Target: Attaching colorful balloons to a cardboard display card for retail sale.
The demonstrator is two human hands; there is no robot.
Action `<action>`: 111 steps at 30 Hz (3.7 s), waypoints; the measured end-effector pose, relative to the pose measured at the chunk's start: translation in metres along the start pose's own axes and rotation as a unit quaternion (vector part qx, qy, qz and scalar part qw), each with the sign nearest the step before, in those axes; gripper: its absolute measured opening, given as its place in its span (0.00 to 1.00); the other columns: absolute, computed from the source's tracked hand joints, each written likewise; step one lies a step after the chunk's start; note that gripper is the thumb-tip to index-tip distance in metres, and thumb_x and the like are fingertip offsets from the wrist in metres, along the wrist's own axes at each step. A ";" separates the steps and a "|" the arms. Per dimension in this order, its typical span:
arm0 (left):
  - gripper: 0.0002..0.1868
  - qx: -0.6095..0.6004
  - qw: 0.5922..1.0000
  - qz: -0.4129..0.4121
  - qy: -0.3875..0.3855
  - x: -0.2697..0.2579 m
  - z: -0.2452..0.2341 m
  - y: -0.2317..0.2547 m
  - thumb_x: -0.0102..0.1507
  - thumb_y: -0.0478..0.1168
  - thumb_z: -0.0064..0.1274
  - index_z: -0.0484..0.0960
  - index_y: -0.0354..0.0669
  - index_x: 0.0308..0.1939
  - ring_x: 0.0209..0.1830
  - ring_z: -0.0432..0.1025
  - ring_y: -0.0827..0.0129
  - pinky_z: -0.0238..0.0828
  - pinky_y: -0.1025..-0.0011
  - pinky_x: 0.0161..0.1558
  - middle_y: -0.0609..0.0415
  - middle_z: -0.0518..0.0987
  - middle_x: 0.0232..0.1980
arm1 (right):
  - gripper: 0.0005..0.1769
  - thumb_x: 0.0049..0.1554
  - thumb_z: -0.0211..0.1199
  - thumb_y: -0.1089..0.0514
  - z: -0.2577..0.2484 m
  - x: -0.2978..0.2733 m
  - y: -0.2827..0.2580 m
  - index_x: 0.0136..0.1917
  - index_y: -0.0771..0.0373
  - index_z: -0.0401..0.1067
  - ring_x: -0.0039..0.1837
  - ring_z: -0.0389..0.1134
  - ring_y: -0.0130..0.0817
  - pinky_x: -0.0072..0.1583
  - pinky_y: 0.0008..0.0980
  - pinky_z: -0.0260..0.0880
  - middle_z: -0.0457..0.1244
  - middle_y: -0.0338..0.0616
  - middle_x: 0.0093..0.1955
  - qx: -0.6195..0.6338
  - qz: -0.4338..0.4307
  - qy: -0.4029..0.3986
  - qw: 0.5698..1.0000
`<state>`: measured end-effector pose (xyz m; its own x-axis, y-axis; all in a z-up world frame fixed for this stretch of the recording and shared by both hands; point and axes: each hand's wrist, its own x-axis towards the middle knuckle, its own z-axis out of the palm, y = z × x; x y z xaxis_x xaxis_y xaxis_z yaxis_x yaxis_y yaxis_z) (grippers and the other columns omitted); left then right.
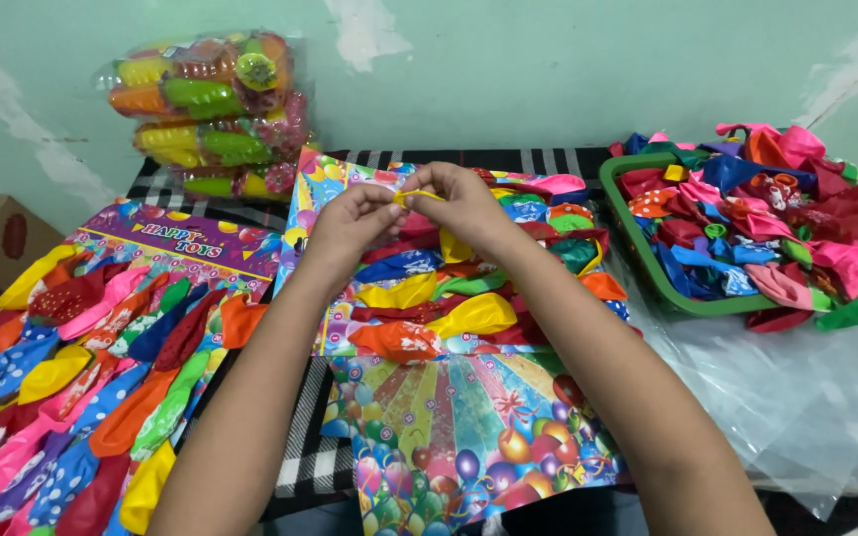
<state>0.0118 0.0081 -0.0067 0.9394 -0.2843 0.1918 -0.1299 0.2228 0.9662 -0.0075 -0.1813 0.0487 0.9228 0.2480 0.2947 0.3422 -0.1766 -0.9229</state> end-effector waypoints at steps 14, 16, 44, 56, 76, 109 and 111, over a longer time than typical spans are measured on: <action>0.26 -0.031 0.993 0.097 0.059 0.015 -0.031 -0.008 0.62 0.30 0.61 0.66 0.37 0.60 0.40 0.78 0.74 0.81 0.78 0.43 0.51 0.78 0.46 | 0.09 0.53 0.64 0.63 0.023 0.056 0.000 0.47 0.64 0.80 0.44 0.70 0.40 0.49 0.38 0.70 0.69 0.48 0.38 -0.181 -0.076 -0.037 0.980; 0.24 -0.034 0.993 0.089 0.077 0.017 -0.040 -0.009 0.63 0.30 0.59 0.66 0.37 0.60 0.36 0.78 0.76 0.81 0.81 0.39 0.53 0.78 0.44 | 0.10 0.52 0.64 0.61 0.028 0.070 0.010 0.48 0.65 0.79 0.46 0.70 0.41 0.50 0.40 0.70 0.68 0.50 0.38 -0.188 -0.085 -0.055 0.977; 0.28 0.432 0.864 -0.060 0.250 0.012 -0.101 -0.004 0.60 0.53 0.59 0.73 0.60 0.64 0.64 0.67 0.54 0.66 0.52 0.59 0.56 0.75 0.59 | 0.03 0.60 0.67 0.62 0.018 0.063 0.064 0.49 0.60 0.78 0.48 0.71 0.44 0.50 0.39 0.71 0.67 0.45 0.41 -0.286 -0.178 -0.005 0.941; 0.23 0.040 0.986 -0.137 0.083 -0.029 -0.065 0.043 0.60 0.32 0.57 0.77 0.35 0.60 0.42 0.80 0.57 0.79 0.61 0.46 0.46 0.81 0.42 | 0.06 0.58 0.70 0.60 0.026 0.064 0.090 0.50 0.60 0.81 0.52 0.69 0.46 0.55 0.41 0.69 0.66 0.47 0.45 -0.267 -0.085 -0.053 0.958; 0.22 0.055 0.991 -0.109 0.062 -0.031 -0.060 0.053 0.62 0.31 0.53 0.79 0.40 0.61 0.35 0.81 0.60 0.80 0.63 0.42 0.48 0.82 0.38 | 0.05 0.57 0.71 0.58 0.036 0.053 0.068 0.47 0.59 0.80 0.52 0.70 0.48 0.54 0.42 0.71 0.66 0.47 0.45 -0.312 -0.122 -0.065 0.940; 0.20 0.331 0.926 -0.140 0.117 -0.023 -0.067 0.037 0.58 0.41 0.60 0.85 0.50 0.55 0.52 0.78 0.55 0.72 0.60 0.52 0.48 0.84 0.43 | 0.13 0.57 0.66 0.54 -0.074 0.040 0.006 0.48 0.66 0.81 0.48 0.73 0.63 0.54 0.54 0.72 0.72 0.59 0.42 -0.441 0.093 -0.098 0.887; 0.19 0.371 0.910 -0.134 0.128 -0.016 -0.079 0.023 0.58 0.44 0.61 0.85 0.54 0.54 0.49 0.79 0.60 0.72 0.63 0.50 0.55 0.84 0.42 | 0.10 0.57 0.65 0.55 -0.102 0.048 0.016 0.46 0.63 0.79 0.35 0.73 0.38 0.46 0.38 0.72 0.70 0.45 0.34 -0.393 0.114 -0.026 0.912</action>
<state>0.0192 0.0909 -0.0015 0.9997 0.0126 -0.0230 0.0261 -0.5404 0.8410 0.0605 -0.2693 0.0730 0.9831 0.1612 0.0872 0.1833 -0.8520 -0.4903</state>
